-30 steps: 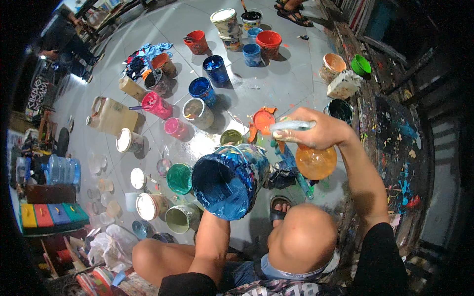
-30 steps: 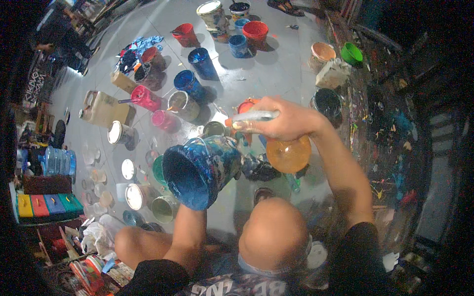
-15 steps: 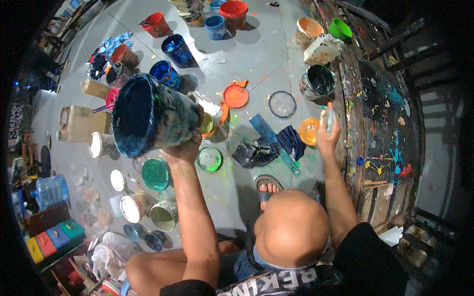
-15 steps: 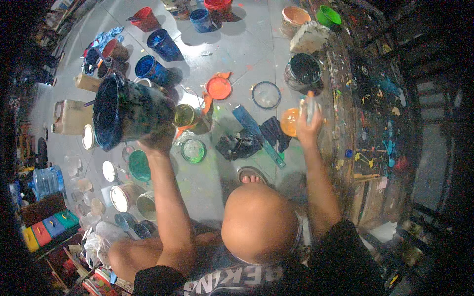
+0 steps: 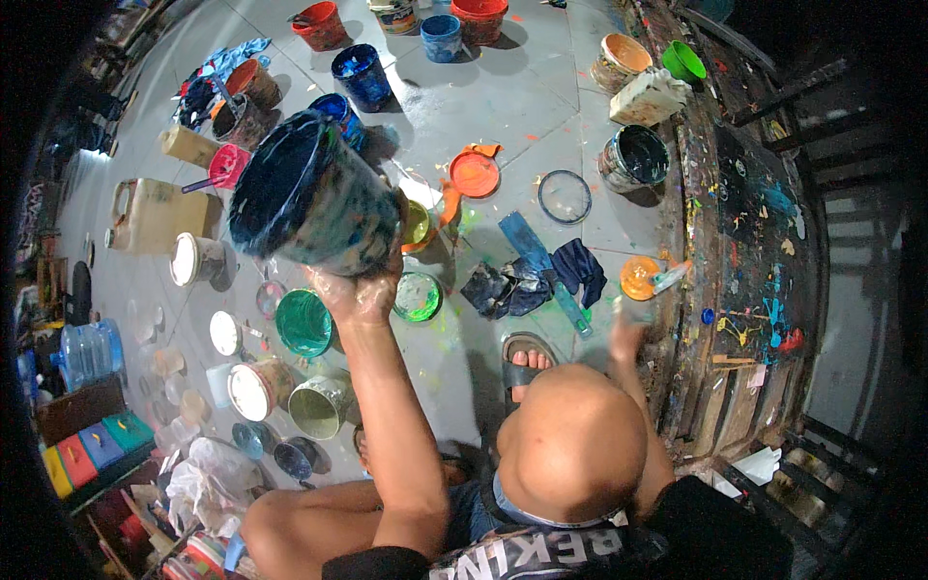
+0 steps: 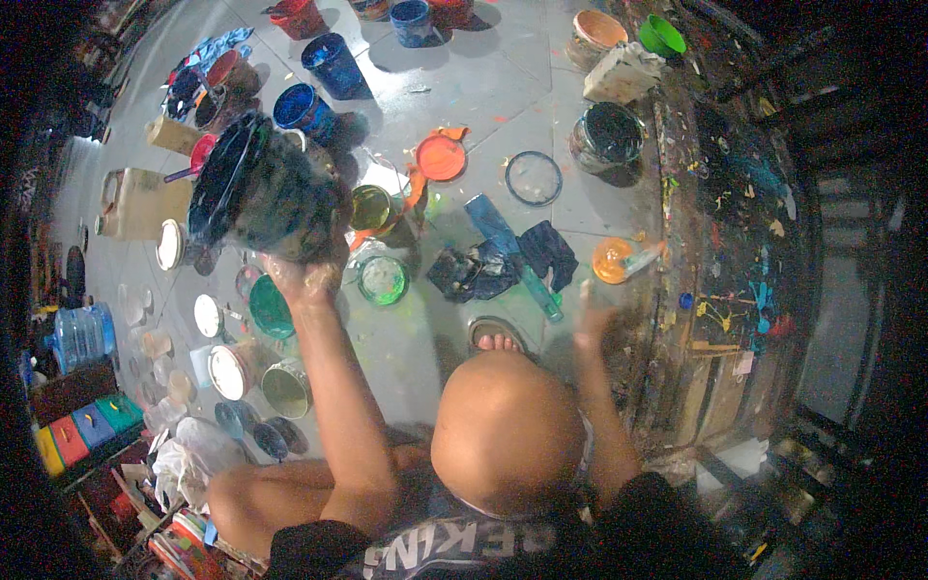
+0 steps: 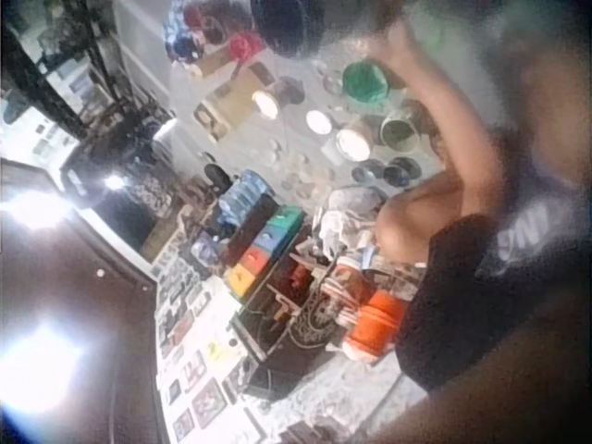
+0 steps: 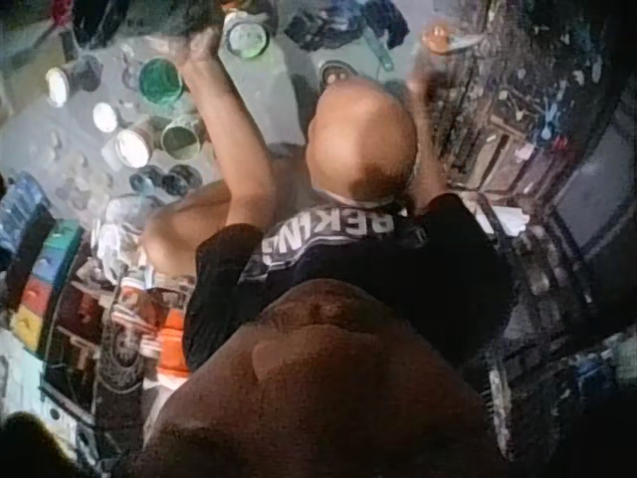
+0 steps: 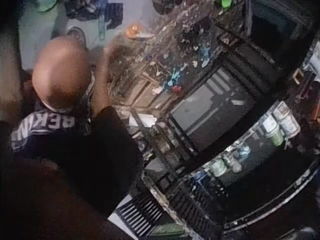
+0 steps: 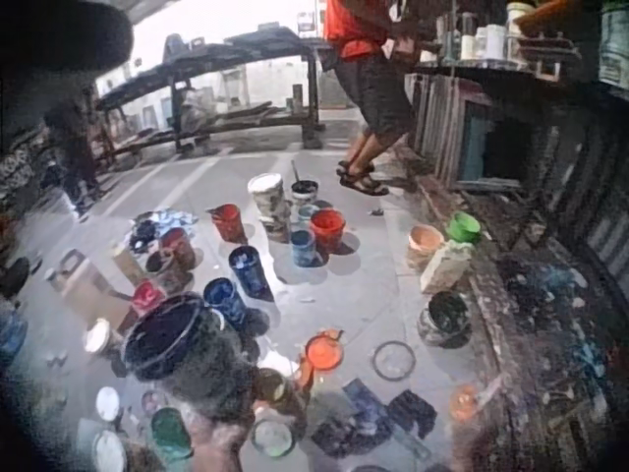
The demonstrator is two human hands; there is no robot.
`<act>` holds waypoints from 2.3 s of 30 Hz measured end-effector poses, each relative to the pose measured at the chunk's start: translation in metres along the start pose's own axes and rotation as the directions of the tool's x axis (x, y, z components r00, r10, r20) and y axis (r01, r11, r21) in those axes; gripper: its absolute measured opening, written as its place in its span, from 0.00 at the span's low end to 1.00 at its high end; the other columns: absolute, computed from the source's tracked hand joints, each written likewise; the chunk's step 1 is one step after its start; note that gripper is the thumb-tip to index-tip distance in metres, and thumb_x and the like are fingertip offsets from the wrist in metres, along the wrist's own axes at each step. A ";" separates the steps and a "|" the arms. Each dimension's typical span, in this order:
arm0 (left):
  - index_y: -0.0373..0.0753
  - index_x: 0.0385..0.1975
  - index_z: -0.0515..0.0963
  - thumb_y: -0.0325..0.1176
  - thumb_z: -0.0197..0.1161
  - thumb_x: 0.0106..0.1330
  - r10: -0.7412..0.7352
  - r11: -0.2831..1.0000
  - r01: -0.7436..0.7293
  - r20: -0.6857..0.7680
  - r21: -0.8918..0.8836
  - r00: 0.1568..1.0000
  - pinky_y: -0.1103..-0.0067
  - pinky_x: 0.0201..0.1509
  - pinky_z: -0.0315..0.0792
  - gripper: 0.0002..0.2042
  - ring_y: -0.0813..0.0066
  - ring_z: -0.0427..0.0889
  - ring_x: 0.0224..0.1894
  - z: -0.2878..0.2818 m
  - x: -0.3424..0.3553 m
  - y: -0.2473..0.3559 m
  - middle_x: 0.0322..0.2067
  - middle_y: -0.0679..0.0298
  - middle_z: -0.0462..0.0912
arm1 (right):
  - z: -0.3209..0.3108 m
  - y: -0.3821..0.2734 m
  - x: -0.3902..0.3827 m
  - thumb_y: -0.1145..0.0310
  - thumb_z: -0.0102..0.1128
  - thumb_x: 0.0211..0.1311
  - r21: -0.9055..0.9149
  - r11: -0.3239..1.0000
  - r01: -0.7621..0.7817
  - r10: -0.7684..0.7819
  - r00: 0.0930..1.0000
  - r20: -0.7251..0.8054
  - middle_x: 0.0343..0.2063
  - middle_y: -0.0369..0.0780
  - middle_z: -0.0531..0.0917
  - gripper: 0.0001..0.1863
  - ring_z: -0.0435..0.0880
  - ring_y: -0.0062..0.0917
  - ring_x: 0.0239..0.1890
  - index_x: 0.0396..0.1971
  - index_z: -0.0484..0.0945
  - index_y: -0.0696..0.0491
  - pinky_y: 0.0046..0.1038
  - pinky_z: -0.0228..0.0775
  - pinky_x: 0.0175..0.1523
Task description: The person mixes paint in a small bowl with a spatula and then wipes the outside of the bowl with a cloth.
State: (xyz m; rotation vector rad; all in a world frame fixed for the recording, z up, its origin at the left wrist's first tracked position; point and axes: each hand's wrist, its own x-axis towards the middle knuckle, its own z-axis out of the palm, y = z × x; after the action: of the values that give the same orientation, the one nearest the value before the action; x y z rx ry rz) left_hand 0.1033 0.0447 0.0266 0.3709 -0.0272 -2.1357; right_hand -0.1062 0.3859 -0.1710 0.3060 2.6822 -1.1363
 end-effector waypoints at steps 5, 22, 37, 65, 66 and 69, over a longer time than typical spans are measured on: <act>0.44 0.61 0.67 0.62 0.55 0.63 0.217 0.970 -0.216 0.006 0.113 0.976 0.53 0.57 0.73 0.34 0.52 0.76 0.54 -0.003 -0.006 0.008 0.57 0.56 0.74 | 0.035 -0.104 -0.132 0.46 0.65 0.56 -0.254 0.579 0.774 -0.401 0.542 0.738 0.52 0.53 0.66 0.40 0.72 0.48 0.55 0.62 0.64 0.55 0.44 0.71 0.55; 0.49 0.63 0.65 0.67 0.47 0.65 0.230 0.973 -0.230 0.002 0.002 0.973 0.55 0.52 0.76 0.34 0.51 0.77 0.52 0.020 -0.025 -0.005 0.57 0.56 0.73 | -0.057 -0.301 -0.154 0.70 0.64 0.59 0.391 0.534 0.749 -0.779 0.257 0.572 0.44 0.51 0.80 0.25 0.83 0.39 0.45 0.54 0.69 0.64 0.35 0.72 0.52; 0.43 0.63 0.65 0.56 0.45 0.73 0.478 0.859 -0.499 0.168 0.112 0.862 0.64 0.61 0.72 0.28 0.60 0.77 0.55 0.029 -0.020 -0.010 0.56 0.58 0.76 | 0.021 -0.310 -0.221 0.77 0.55 0.58 0.475 -0.237 0.847 -0.964 -0.266 -0.006 0.49 0.61 0.77 0.23 0.78 0.54 0.51 0.55 0.72 0.66 0.42 0.71 0.54; 0.42 0.66 0.60 0.52 0.48 0.74 0.632 0.615 -0.675 0.257 0.408 0.731 0.65 0.64 0.68 0.27 0.62 0.72 0.60 0.061 -0.030 -0.028 0.60 0.56 0.70 | 0.006 -0.359 -0.245 0.73 0.54 0.65 0.781 0.240 0.576 -0.931 0.363 0.018 0.37 0.54 0.81 0.10 0.82 0.47 0.40 0.39 0.76 0.66 0.39 0.71 0.46; 0.42 0.66 0.60 0.51 0.48 0.74 0.710 0.457 -0.720 0.273 0.523 0.649 0.66 0.63 0.68 0.27 0.63 0.72 0.59 0.058 -0.024 -0.025 0.60 0.56 0.70 | 0.003 -0.356 -0.247 0.72 0.54 0.66 0.757 0.268 0.596 -0.942 0.326 0.077 0.38 0.55 0.81 0.11 0.82 0.49 0.40 0.39 0.77 0.66 0.40 0.72 0.45; 0.39 0.68 0.47 0.50 0.61 0.68 0.813 0.270 -0.733 0.260 0.624 0.521 0.70 0.61 0.67 0.39 0.67 0.69 0.57 0.048 -0.021 -0.021 0.60 0.55 0.64 | 0.011 -0.351 -0.250 0.74 0.55 0.63 0.738 0.161 0.655 -0.980 0.194 0.042 0.54 0.60 0.74 0.14 0.78 0.51 0.53 0.46 0.78 0.65 0.40 0.72 0.54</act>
State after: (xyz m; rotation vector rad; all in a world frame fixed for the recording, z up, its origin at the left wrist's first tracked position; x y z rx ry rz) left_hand 0.0841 0.0680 0.0741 0.7261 -0.8073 -0.9910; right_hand 0.0385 0.1122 0.1287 -1.5691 1.6969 -1.9162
